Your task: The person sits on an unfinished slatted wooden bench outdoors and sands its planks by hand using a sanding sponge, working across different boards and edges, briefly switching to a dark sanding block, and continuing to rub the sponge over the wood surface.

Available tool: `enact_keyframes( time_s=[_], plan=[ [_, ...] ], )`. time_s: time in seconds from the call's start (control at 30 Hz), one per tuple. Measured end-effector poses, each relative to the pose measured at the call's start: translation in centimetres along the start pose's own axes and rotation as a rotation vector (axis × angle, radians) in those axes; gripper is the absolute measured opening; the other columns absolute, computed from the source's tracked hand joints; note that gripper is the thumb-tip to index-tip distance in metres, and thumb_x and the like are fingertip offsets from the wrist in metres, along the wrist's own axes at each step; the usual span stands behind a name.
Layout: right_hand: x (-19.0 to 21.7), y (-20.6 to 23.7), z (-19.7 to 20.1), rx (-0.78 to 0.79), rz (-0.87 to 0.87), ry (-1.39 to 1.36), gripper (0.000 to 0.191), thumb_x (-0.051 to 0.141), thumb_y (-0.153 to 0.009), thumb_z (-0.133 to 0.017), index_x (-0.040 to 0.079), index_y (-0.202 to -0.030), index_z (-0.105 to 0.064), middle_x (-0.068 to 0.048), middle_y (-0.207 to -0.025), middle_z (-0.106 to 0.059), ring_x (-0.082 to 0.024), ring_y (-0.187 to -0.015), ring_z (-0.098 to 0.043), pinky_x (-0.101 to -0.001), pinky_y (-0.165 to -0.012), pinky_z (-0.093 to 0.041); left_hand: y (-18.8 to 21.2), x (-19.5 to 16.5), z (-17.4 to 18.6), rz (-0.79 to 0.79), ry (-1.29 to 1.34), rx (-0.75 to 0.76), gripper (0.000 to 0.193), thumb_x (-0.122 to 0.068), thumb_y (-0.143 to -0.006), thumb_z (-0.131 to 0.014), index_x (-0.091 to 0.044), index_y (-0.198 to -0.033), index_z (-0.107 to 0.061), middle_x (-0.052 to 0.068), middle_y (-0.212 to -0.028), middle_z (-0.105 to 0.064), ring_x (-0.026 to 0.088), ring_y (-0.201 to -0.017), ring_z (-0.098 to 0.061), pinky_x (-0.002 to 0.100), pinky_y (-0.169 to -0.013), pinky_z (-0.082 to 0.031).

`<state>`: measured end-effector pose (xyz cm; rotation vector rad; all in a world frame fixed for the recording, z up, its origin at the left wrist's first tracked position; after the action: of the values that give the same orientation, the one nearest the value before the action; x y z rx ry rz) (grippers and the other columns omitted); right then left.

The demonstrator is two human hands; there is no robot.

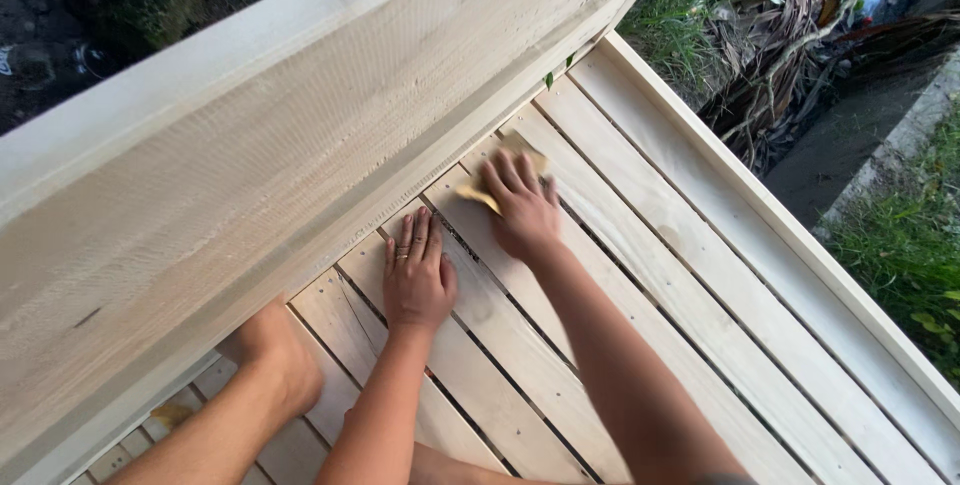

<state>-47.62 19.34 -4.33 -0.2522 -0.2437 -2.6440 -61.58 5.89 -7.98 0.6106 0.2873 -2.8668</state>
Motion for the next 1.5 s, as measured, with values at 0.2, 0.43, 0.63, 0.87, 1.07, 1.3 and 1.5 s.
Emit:
enact_keyframes(
  time_s=[0.2,0.43,0.63,0.87,1.07,1.3,1.5],
  plan=[
    [0.2,8.4,0.9,0.136,0.02,-0.041,0.086,0.017,-0.084,-0.068,0.032,-0.158,-0.028,0.001,-0.168,-0.021,-0.028,-0.156,-0.016,-0.0641,-0.12,-0.017,0.2,0.4,0.3,0.019,0.087,-0.029,0.064,-0.017,-0.094,-0.046,-0.008,-0.157,-0.042,0.013,-0.165,-0.038,0.031,-0.154,-0.033,0.052,-0.125,-0.025],
    [-0.4,18.2,1.1,0.356,-0.078,0.09,0.099,0.015,-0.078,-0.072,0.035,-0.162,-0.024,0.003,-0.171,-0.014,-0.027,-0.155,-0.011,-0.0613,-0.121,-0.012,0.4,0.0,-0.2,0.09,0.026,-0.005,0.067,-0.018,-0.091,-0.049,-0.007,-0.156,-0.037,0.015,-0.164,-0.034,0.032,-0.153,-0.029,0.053,-0.123,-0.022],
    [6.2,2.5,-0.3,0.037,0.084,-0.075,0.089,0.01,-0.079,-0.068,0.031,-0.158,-0.032,0.002,-0.168,-0.024,-0.027,-0.156,-0.019,-0.0601,-0.122,-0.016,1.1,1.9,-1.1,0.074,0.337,-0.265,0.063,-0.005,-0.096,-0.039,-0.003,-0.158,-0.038,0.018,-0.163,-0.042,0.038,-0.153,-0.037,0.054,-0.124,-0.029],
    [2.0,14.2,1.5,0.26,0.026,0.026,0.098,0.013,-0.079,-0.072,0.036,-0.16,-0.021,0.008,-0.169,-0.014,-0.02,-0.157,-0.009,-0.0573,-0.124,-0.013,1.0,3.2,0.0,0.046,0.463,-0.179,0.058,0.0,-0.09,-0.044,-0.004,-0.146,-0.054,0.015,-0.159,-0.05,0.034,-0.153,-0.043,0.049,-0.128,-0.035],
    [-6.9,23.7,1.8,0.392,-0.341,-0.218,0.039,0.033,-0.096,-0.07,0.018,-0.131,-0.068,-0.016,-0.124,-0.067,-0.029,-0.116,-0.062,-0.0492,-0.099,-0.049,3.3,-8.1,1.5,-0.203,0.338,0.503,0.103,0.0,-0.056,-0.071,-0.013,-0.155,-0.046,0.015,-0.167,-0.025,0.042,-0.154,-0.014,0.063,-0.114,-0.008],
    [-13.4,20.8,4.3,-0.151,-0.315,-1.061,0.026,0.018,-0.092,-0.07,0.0,-0.11,-0.076,-0.007,-0.096,-0.08,-0.012,-0.09,-0.073,-0.0271,-0.079,-0.058,2.5,-14.2,0.9,-0.218,0.625,0.375,0.037,-0.011,-0.097,-0.067,-0.015,-0.134,-0.072,0.011,-0.133,-0.075,0.029,-0.125,-0.072,0.037,-0.105,-0.058],
    [-16.4,22.9,6.5,-0.425,-0.469,-1.088,0.021,0.011,-0.103,-0.059,-0.003,-0.111,-0.073,-0.011,-0.1,-0.078,-0.016,-0.092,-0.075,-0.0285,-0.085,-0.059,4.5,-10.4,-1.1,-0.555,-0.194,0.068,0.054,-0.004,-0.081,-0.062,-0.002,-0.135,-0.06,0.02,-0.145,-0.056,0.043,-0.136,-0.05,0.05,-0.117,-0.038]
  ],
)
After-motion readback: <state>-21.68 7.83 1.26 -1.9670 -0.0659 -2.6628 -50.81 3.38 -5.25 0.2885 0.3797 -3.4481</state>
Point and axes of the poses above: each hand's wrist, its own y-axis away from the middle knuckle, its own z-axis out of the back of the hand, x = y × z, the point moved 3 cm from there along -y, towards the middle knuckle
